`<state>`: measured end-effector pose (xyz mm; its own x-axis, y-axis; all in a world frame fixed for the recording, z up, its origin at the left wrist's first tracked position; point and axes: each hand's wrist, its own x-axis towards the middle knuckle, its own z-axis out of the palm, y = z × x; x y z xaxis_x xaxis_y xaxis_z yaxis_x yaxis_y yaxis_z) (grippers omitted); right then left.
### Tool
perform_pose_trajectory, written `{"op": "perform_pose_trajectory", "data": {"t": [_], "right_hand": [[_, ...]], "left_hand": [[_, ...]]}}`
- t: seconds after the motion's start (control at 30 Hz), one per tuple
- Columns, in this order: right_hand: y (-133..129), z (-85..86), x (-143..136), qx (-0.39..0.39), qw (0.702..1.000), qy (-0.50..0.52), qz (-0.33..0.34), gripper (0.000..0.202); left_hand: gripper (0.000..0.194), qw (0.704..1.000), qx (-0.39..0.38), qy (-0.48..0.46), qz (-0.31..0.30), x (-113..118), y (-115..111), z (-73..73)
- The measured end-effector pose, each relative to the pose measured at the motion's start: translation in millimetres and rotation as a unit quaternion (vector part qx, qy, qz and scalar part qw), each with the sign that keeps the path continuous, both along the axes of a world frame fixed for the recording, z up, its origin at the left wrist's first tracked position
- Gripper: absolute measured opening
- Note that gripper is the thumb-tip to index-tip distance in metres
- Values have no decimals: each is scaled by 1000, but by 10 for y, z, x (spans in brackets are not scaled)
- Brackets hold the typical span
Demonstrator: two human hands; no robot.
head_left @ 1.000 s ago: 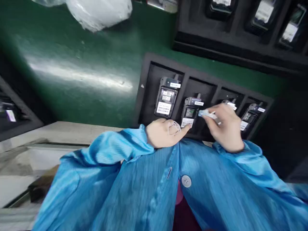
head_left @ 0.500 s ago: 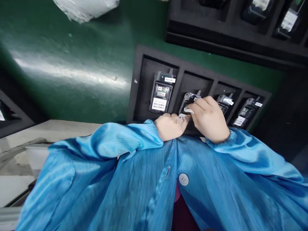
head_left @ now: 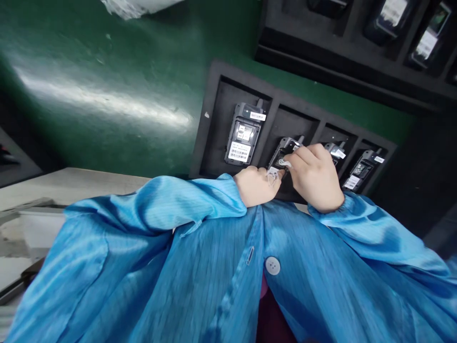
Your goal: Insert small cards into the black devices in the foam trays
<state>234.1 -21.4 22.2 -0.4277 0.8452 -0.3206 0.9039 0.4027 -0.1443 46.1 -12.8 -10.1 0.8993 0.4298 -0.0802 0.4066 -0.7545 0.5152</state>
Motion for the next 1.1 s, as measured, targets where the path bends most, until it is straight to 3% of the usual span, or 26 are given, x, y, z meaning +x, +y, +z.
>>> {"op": "perform_pose_trajectory", "data": {"t": [0.4, 0.47, 0.53, 0.6, 0.67, 0.8, 0.87, 0.97, 1.1], "right_hand": [[-38, -13, 0, 44, 999, -5, -12, 10], [-52, 13, 38, 67, 997, 31, -33, 9], [-77, 105, 124, 105, 986, 84, -96, 6], [-129, 236, 237, 153, 955, 150, -206, 5], [-224, 349, 342, 168, 903, 213, -332, 9], [-498, 394, 420, 60, 808, 320, -490, 16], [-606, 354, 392, 6, 784, 362, -504, 17], [-661, 296, 314, -59, 768, 424, -476, 14], [-602, 267, 247, -115, 765, 476, -419, 9]], "left_hand": [[40, 1000, -8, 15, -22, 0, 34, 36], [40, 999, -16, 27, -30, -2, 50, 47], [40, 998, -29, 36, -34, -8, 67, 58], [42, 998, -35, 41, -35, -23, 84, 68], [45, 998, -36, 44, -30, -47, 104, 82], [40, 995, -98, -1, 30, -95, 171, 133], [34, 977, -191, -49, 78, -88, 219, 180], [34, 925, -347, -86, 126, -1, 278, 266], [34, 867, -462, -111, 151, 183, 265, 339]]}}
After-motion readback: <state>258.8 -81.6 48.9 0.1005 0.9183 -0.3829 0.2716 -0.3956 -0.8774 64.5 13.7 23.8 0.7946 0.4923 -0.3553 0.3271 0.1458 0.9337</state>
